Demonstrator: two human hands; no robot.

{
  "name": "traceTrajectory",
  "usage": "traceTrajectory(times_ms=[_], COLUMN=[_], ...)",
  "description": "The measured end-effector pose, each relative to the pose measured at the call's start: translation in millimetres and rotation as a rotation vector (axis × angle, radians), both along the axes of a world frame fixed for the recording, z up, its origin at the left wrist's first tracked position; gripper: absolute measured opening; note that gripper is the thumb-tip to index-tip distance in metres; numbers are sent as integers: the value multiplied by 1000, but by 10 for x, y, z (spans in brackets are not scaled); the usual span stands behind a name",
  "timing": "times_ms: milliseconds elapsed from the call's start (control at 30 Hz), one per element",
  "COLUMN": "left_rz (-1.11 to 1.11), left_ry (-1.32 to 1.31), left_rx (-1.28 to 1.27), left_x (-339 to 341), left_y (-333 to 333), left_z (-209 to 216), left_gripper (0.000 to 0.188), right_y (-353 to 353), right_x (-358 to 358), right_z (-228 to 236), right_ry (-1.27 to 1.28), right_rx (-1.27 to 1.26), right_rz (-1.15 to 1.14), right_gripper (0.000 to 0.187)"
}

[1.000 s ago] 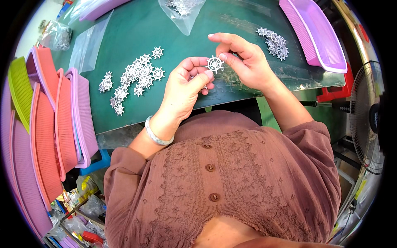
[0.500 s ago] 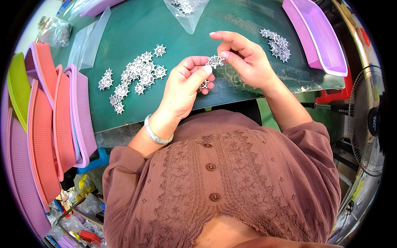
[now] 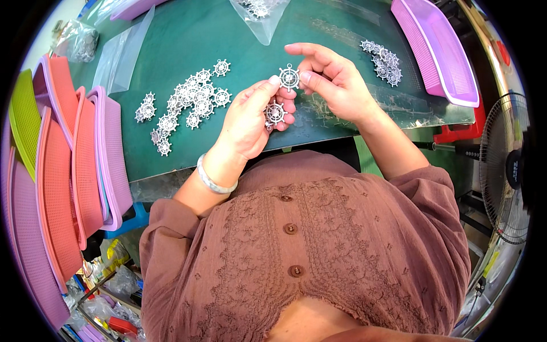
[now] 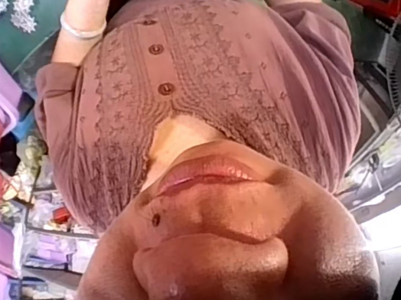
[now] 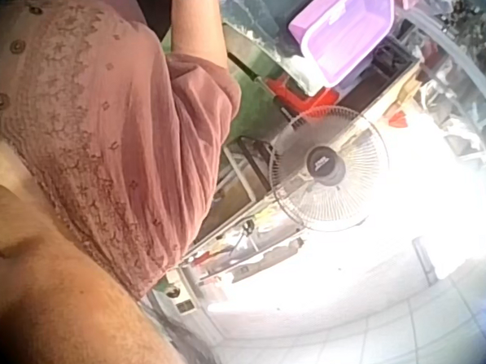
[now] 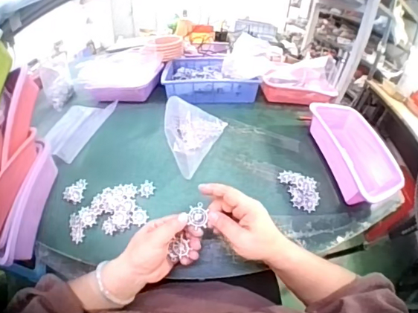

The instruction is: The person assembles small silver gear-shaped metal parts by hand, linking them together into clusters. They then place the assembled clusters into clear plastic bags for packaging.

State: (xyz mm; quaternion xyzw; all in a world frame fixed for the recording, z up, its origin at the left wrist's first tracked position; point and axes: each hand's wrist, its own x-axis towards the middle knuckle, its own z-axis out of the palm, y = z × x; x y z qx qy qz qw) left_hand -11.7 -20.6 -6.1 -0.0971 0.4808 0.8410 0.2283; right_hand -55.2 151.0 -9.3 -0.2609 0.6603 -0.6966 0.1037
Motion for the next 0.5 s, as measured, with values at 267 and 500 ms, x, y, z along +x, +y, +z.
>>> traceTrajectory(times_ms=[267,500], left_rz=[3,6], left_ry=[30,36], left_rx=[-8,-10], left_x=[-6,2], left_y=[-10,-10], left_z=[-27,-45], left_gripper=[31,30], right_y=[-6,-7], right_x=[11,25], right_z=[-12,-12], right_ry=[76,94], right_rx=[31,34], right_rz=[-33,-45], right_gripper=[39,39])
